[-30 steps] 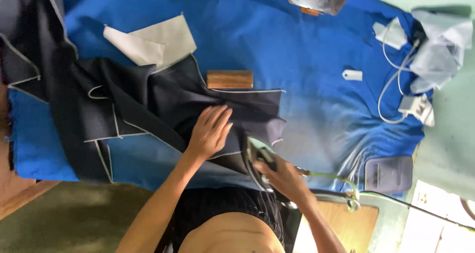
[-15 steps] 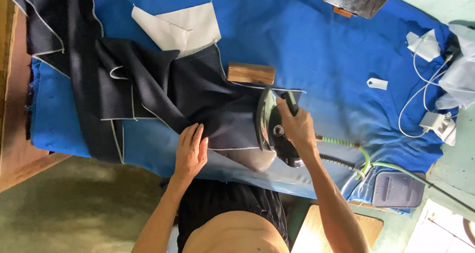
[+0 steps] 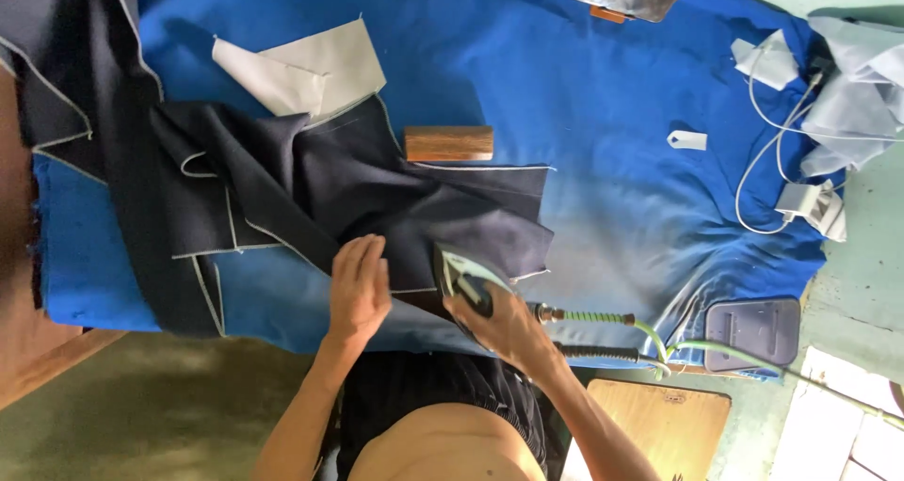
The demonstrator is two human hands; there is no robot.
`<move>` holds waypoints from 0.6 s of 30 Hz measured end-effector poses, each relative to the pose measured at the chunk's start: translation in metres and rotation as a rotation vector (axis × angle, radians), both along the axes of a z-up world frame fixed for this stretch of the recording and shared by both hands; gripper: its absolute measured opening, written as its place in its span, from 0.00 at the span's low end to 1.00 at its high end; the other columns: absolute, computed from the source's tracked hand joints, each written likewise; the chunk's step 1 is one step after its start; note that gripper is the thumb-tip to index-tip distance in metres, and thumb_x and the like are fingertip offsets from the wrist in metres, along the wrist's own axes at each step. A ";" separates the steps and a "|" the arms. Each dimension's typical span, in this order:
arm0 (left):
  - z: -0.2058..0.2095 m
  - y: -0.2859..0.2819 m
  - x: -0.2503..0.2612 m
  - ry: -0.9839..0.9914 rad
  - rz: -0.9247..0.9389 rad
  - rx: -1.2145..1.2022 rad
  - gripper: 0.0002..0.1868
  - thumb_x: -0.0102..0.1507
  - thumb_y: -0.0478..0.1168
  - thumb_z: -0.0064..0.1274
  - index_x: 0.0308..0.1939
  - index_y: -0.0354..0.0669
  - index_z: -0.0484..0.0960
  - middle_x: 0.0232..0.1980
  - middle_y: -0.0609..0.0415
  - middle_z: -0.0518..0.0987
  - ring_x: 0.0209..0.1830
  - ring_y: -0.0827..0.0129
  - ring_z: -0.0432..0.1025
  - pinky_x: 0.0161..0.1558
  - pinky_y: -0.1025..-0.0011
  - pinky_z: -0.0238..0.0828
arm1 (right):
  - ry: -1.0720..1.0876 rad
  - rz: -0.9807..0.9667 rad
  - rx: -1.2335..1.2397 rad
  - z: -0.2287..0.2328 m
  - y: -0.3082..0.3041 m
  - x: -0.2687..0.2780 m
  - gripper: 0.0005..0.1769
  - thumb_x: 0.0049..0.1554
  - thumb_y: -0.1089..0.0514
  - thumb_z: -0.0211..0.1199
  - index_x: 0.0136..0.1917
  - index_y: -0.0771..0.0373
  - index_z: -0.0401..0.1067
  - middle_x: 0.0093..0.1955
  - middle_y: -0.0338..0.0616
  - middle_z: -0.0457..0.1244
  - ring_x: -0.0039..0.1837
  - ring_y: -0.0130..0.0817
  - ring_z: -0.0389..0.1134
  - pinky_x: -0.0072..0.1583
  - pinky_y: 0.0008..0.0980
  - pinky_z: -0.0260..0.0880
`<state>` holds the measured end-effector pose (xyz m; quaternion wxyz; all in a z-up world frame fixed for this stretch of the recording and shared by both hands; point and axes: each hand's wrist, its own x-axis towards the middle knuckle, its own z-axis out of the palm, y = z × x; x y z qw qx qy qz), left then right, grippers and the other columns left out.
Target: Ironing and pressing seams of fabric pieces using a steam iron and a wooden clapper.
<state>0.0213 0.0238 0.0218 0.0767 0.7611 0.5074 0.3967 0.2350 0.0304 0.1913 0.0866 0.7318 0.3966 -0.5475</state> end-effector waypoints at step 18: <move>-0.018 -0.086 -0.011 0.077 -1.063 -0.392 0.20 0.71 0.41 0.52 0.64 0.34 0.75 0.66 0.37 0.75 0.62 0.47 0.73 0.67 0.49 0.65 | -0.229 -0.514 -0.008 -0.070 -0.184 0.180 0.36 0.53 0.28 0.52 0.35 0.66 0.69 0.23 0.47 0.62 0.26 0.37 0.63 0.34 0.35 0.66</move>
